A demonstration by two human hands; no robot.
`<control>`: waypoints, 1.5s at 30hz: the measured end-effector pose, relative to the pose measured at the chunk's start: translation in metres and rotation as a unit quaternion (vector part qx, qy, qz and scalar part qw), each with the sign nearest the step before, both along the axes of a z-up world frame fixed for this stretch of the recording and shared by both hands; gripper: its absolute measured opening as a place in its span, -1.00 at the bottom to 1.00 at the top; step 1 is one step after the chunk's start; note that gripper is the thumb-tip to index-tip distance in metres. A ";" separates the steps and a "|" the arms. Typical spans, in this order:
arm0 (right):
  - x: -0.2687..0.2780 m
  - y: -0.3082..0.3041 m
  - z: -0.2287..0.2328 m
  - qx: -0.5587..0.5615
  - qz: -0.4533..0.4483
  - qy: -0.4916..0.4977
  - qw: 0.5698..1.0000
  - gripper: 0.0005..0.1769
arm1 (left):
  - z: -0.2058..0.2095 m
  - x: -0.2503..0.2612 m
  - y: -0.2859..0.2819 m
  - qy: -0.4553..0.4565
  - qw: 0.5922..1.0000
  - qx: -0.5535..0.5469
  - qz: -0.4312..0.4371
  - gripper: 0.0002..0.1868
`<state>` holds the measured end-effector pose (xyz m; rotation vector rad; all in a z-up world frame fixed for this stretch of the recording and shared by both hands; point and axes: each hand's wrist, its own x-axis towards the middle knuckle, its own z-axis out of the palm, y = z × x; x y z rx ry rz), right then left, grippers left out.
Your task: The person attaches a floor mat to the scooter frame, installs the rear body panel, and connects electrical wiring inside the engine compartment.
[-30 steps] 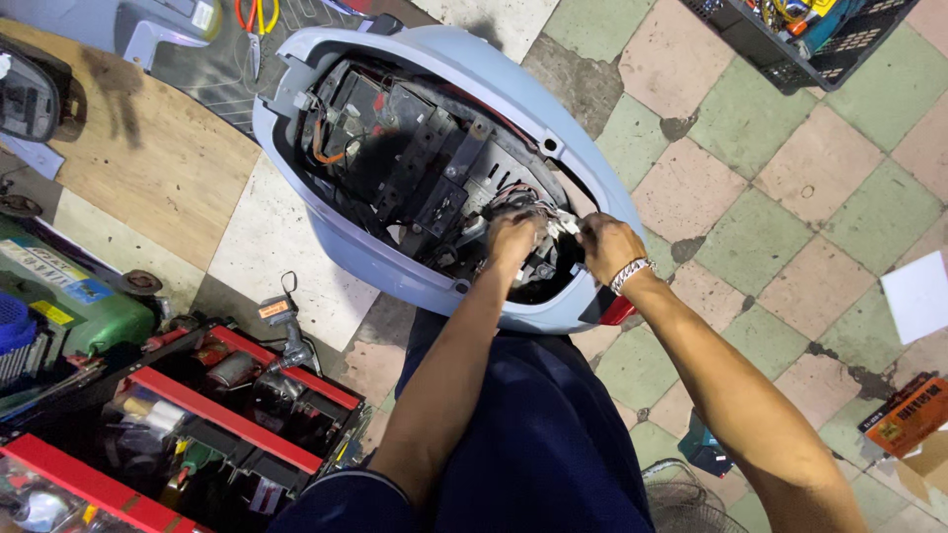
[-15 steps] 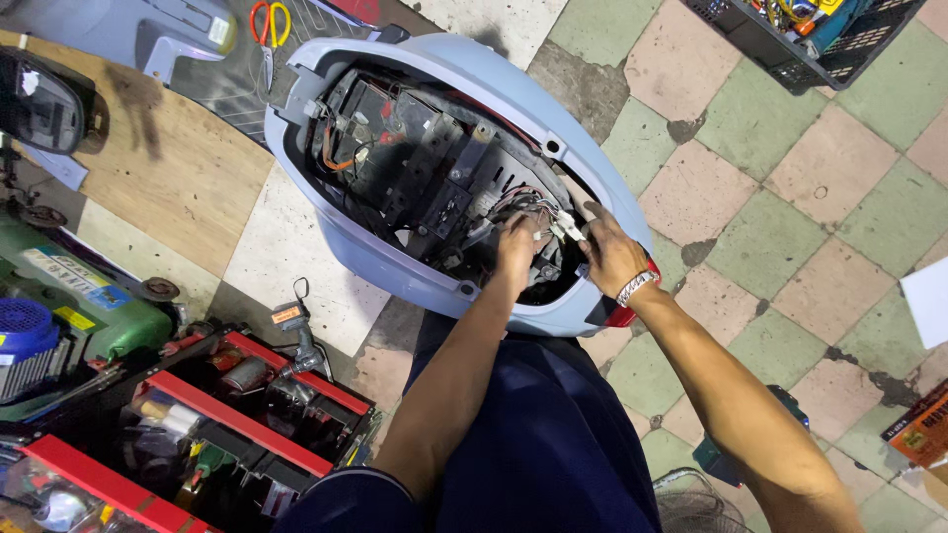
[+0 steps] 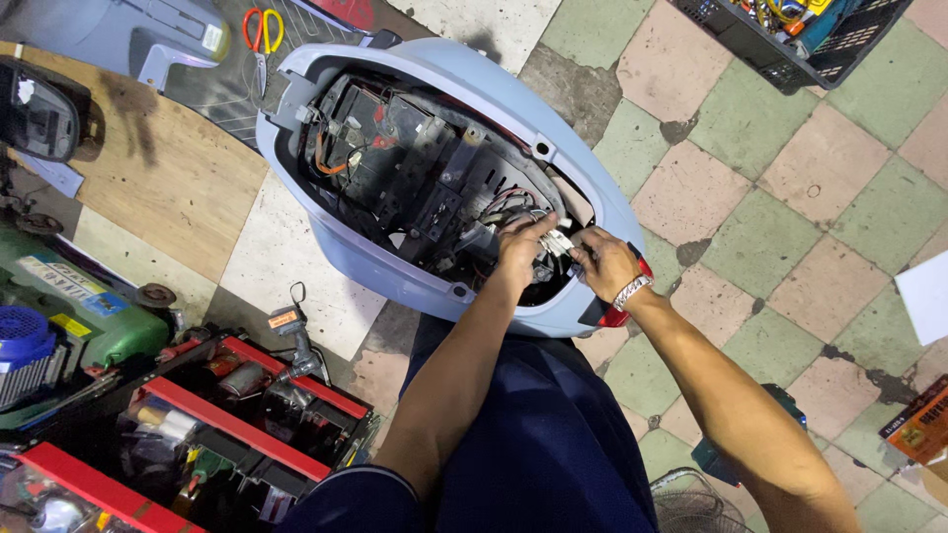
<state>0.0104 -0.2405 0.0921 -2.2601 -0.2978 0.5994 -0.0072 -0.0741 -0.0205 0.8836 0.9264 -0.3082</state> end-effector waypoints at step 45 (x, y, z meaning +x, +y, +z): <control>0.038 0.013 -0.026 -0.187 0.082 0.119 0.972 -0.67 | 0.002 -0.008 0.016 -0.086 0.992 0.040 -0.088 -0.76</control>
